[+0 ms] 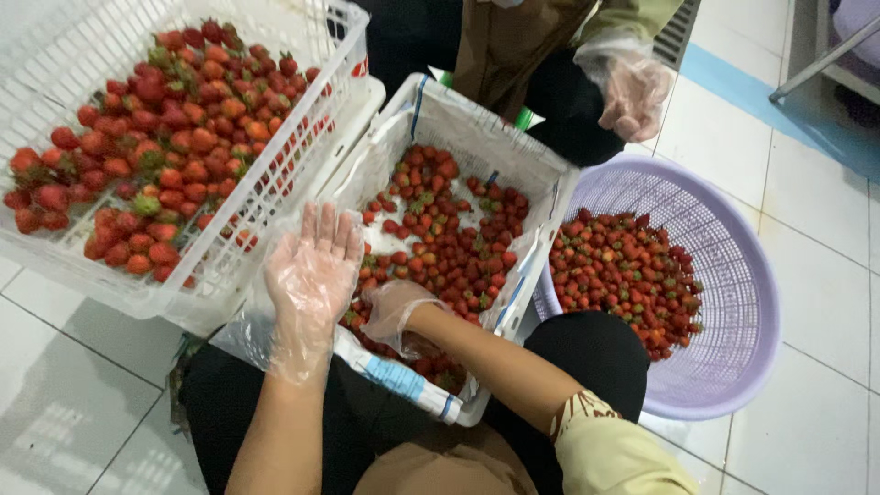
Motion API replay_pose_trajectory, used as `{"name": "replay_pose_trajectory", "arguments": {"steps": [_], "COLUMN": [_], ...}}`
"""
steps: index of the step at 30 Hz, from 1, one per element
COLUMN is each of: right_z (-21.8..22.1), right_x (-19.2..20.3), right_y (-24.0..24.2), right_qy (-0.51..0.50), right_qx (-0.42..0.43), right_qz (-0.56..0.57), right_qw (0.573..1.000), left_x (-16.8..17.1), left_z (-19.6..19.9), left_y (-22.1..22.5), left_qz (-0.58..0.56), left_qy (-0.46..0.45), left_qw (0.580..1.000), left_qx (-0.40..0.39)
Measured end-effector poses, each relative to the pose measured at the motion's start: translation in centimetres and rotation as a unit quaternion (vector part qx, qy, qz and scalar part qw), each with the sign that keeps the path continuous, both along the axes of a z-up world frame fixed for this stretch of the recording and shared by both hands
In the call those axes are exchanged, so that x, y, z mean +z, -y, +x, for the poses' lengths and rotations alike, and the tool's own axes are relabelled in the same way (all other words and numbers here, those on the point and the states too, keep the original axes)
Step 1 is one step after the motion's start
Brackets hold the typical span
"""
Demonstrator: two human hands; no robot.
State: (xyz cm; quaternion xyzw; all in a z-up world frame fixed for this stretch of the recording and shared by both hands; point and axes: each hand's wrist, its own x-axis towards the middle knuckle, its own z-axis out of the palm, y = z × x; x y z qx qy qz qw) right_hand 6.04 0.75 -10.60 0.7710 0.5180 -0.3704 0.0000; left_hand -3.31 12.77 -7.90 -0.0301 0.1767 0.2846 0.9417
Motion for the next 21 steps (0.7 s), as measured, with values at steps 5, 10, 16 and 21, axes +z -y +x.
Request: {"name": "replay_pose_trajectory", "arguments": {"steps": [5,10,16,21], "right_z": [0.4,0.1,1.2,1.8], "right_x": [-0.3,-1.0,-0.7,-0.8], "right_y": [-0.1,-0.5,-0.4,0.4], "right_qy": [0.008,0.027,0.005,-0.185], "right_qx": [0.041,0.018,0.065,-0.081], "right_qz": [0.036,-0.022,-0.004,-0.032], "right_qw": [0.998,0.999,0.998,0.979], "left_x": [0.6,1.2,1.9,2.2], "left_z": [0.1,0.3,0.4,0.5], "left_y": [0.2,0.9,0.6,0.7], "left_qz": [0.028,0.026,0.047,0.047], "left_qy": [0.015,-0.029,-0.025,-0.024], "left_qw": [0.999,0.999,0.998,0.997], "left_qx": [-0.010,-0.013,-0.029,-0.049]}}
